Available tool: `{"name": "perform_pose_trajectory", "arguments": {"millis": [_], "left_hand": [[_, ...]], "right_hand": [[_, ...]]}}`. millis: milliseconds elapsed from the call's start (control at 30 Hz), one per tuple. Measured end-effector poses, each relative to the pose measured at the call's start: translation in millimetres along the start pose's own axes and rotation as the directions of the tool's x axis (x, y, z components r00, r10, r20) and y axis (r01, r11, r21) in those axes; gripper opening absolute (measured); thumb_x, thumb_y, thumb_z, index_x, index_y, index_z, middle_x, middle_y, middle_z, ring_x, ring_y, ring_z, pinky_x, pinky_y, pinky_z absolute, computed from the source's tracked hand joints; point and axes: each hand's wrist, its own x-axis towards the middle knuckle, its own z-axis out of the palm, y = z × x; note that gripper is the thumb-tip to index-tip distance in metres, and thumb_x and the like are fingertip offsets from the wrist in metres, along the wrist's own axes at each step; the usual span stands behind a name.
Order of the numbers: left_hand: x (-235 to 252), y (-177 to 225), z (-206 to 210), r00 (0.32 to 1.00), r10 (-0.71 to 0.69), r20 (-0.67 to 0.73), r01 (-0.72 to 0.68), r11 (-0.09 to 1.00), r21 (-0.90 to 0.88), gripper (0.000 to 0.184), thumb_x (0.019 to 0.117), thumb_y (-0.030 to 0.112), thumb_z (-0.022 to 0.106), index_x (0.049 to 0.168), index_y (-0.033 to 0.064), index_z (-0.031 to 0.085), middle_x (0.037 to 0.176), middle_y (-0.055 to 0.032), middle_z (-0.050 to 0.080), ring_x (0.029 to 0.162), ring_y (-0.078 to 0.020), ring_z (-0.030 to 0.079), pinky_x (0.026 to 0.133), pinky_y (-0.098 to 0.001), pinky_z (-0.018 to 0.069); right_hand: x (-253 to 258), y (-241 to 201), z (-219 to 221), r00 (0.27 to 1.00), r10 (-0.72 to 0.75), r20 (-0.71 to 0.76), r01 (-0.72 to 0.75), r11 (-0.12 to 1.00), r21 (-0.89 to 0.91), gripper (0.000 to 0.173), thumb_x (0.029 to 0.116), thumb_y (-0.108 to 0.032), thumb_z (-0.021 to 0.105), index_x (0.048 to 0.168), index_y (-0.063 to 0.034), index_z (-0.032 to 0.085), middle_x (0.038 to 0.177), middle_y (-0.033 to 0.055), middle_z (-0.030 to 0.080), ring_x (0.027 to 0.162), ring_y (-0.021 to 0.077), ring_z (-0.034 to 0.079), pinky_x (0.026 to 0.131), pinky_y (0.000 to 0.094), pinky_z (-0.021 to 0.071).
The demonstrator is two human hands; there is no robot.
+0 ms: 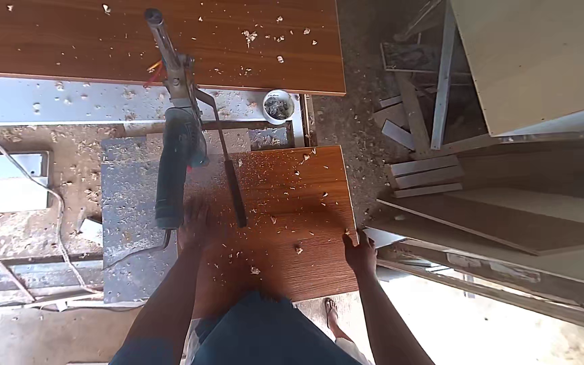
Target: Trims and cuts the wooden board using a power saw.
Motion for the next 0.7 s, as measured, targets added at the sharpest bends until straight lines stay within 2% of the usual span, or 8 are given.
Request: {"name": "perform_pose_trajectory", "arguments": {"millis": [67, 100, 133, 200, 267, 367, 500, 700], "left_hand": [[0, -3, 4, 1.000, -0.015, 0.003, 0.015, 1.000, 0.012, 0.065, 0.0975, 0.043, 0.045, 0.157, 0.0172, 0.043, 0.167, -0.0068, 0.034, 0.157, -0.0323, 0.020, 0.124, -0.0616, 0.0072], [0, -4, 4, 0.999, -0.038, -0.002, 0.038, 0.999, 0.012, 0.067, 0.0969, 0.045, 0.047, 0.158, 0.0182, 0.041, 0.168, -0.0059, 0.032, 0.158, -0.0317, 0.019, 0.123, -0.0628, 0.0070], [0, -4, 4, 0.996, -0.082, 0.014, 0.082, 0.997, 0.010, 0.070, 0.0969, 0.047, 0.049, 0.160, 0.0196, 0.038, 0.169, -0.0061, 0.029, 0.158, -0.0319, 0.017, 0.122, -0.0647, 0.0062], [2, -6, 4, 0.977, -0.211, 0.042, 0.212, 0.977, -0.004, 0.072, 0.0963, 0.052, 0.054, 0.159, 0.0200, 0.040, 0.170, -0.0103, 0.023, 0.159, -0.0335, 0.013, 0.123, -0.0659, 0.0055], [6, -10, 12, 0.943, -0.333, 0.013, 0.333, 0.943, -0.024, 0.073, 0.0957, 0.056, 0.055, 0.157, 0.0181, 0.043, 0.171, -0.0154, 0.019, 0.159, -0.0357, 0.013, 0.124, -0.0640, 0.0078], [8, -13, 16, 0.892, -0.449, -0.040, 0.442, 0.888, -0.127, 0.078, 0.0955, 0.054, 0.059, 0.159, 0.0131, 0.037, 0.170, -0.0206, 0.014, 0.158, -0.0389, 0.012, 0.123, -0.0607, 0.0130], [12, -16, 19, 0.885, -0.458, -0.088, 0.441, 0.883, -0.159, 0.079, 0.0934, 0.055, 0.061, 0.157, 0.0134, 0.040, 0.168, -0.0183, 0.024, 0.156, -0.0361, 0.022, 0.123, -0.0573, 0.0190], [15, -21, 21, 0.888, -0.451, -0.094, 0.430, 0.885, -0.178, 0.078, 0.0929, 0.056, 0.063, 0.157, 0.0183, 0.040, 0.167, -0.0139, 0.029, 0.153, -0.0355, 0.028, 0.120, -0.0593, 0.0232]], "right_hand": [[18, 26, 1, 0.996, 0.068, 0.051, -0.066, 0.997, -0.035, 0.060, 0.1051, -0.045, 0.054, 0.152, -0.0087, 0.048, 0.145, 0.0297, 0.053, 0.137, 0.0465, 0.049, 0.112, 0.0634, 0.0376], [23, 34, 2, 0.994, 0.065, 0.085, -0.063, 0.998, -0.026, 0.057, 0.1068, -0.045, 0.051, 0.150, -0.0081, 0.050, 0.141, 0.0302, 0.056, 0.132, 0.0462, 0.053, 0.110, 0.0635, 0.0399], [26, 38, 2, 0.993, 0.053, 0.103, -0.053, 0.999, -0.003, 0.054, 0.1079, -0.042, 0.050, 0.149, -0.0075, 0.051, 0.138, 0.0296, 0.059, 0.130, 0.0454, 0.056, 0.109, 0.0632, 0.0408], [30, 43, 1, 0.995, 0.022, 0.093, -0.026, 0.999, 0.047, 0.047, 0.1096, -0.036, 0.048, 0.145, -0.0064, 0.056, 0.134, 0.0269, 0.063, 0.127, 0.0430, 0.059, 0.108, 0.0627, 0.0417], [34, 45, 0, 0.996, -0.007, 0.089, -0.003, 0.994, 0.109, 0.045, 0.1101, -0.033, 0.048, 0.144, -0.0046, 0.056, 0.136, 0.0246, 0.063, 0.130, 0.0402, 0.058, 0.110, 0.0611, 0.0403], [34, 41, 1, 0.994, 0.002, 0.110, -0.022, 0.983, 0.182, 0.047, 0.1101, -0.031, 0.048, 0.148, -0.0040, 0.053, 0.145, 0.0228, 0.057, 0.139, 0.0369, 0.051, 0.115, 0.0587, 0.0360], [43, 40, 9, 0.994, 0.044, 0.101, -0.066, 0.974, 0.218, 0.047, 0.1090, -0.033, 0.051, 0.150, -0.0086, 0.052, 0.145, 0.0228, 0.057, 0.137, 0.0383, 0.052, 0.112, 0.0617, 0.0387], [44, 38, 15, 0.997, 0.057, 0.057, -0.067, 0.982, 0.174, 0.048, 0.1084, -0.035, 0.052, 0.149, -0.0094, 0.054, 0.137, 0.0240, 0.062, 0.131, 0.0398, 0.057, 0.108, 0.0628, 0.0414]]}}
